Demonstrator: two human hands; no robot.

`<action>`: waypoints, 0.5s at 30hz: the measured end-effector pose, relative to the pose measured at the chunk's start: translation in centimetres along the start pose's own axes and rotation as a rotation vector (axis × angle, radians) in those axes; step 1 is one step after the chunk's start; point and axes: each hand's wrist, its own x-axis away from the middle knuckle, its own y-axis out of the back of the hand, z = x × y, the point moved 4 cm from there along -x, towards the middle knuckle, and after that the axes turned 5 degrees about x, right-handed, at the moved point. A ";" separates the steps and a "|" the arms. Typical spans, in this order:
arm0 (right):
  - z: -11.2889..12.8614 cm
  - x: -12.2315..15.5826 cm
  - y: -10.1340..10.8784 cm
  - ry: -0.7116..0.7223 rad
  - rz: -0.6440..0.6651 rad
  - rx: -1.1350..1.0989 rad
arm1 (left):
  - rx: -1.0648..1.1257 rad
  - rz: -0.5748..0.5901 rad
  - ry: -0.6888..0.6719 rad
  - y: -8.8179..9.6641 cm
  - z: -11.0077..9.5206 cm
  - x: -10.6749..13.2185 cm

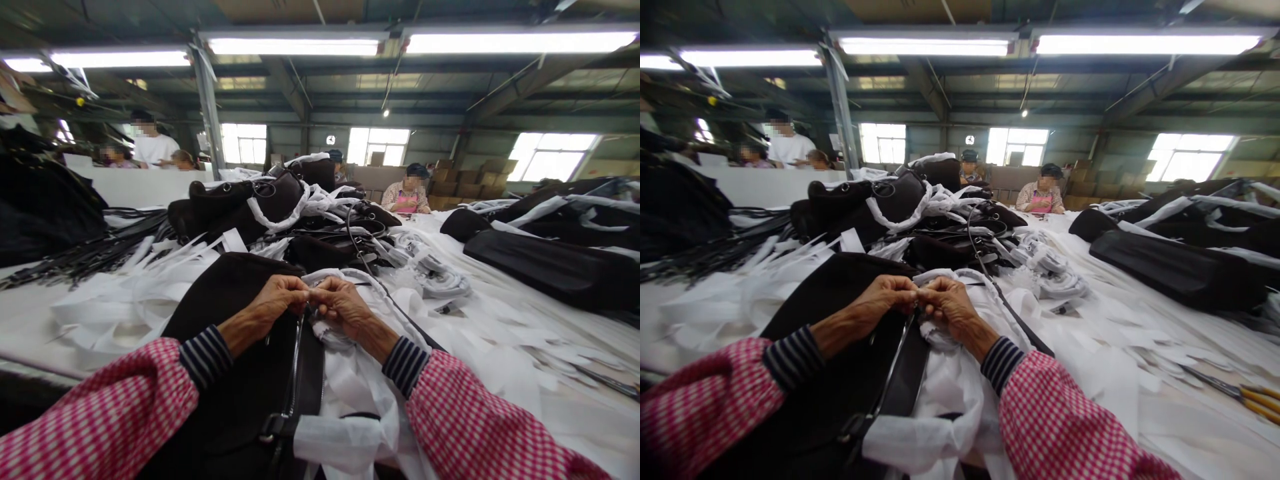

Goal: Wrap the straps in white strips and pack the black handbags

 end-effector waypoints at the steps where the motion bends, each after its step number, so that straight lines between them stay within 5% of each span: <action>1: 0.0 0.0 0.0 0.006 0.005 -0.011 | 0.011 0.008 0.008 -0.1 0.2 -0.1; 7: -0.2 -0.1 -0.2 0.029 -0.029 0.049 | -0.063 0.005 0.018 0.0 -0.1 -0.1; 10: 1.1 0.1 -0.2 0.072 -0.052 0.182 | -0.312 -0.012 -0.093 0.7 -2.0 1.1; 13: 3.8 1.4 0.0 0.182 -0.010 0.531 | -0.730 -0.028 -0.319 1.3 -4.2 3.1; 15: 5.4 3.1 0.3 0.277 0.037 0.924 | -0.956 0.100 -0.412 0.9 -4.5 4.5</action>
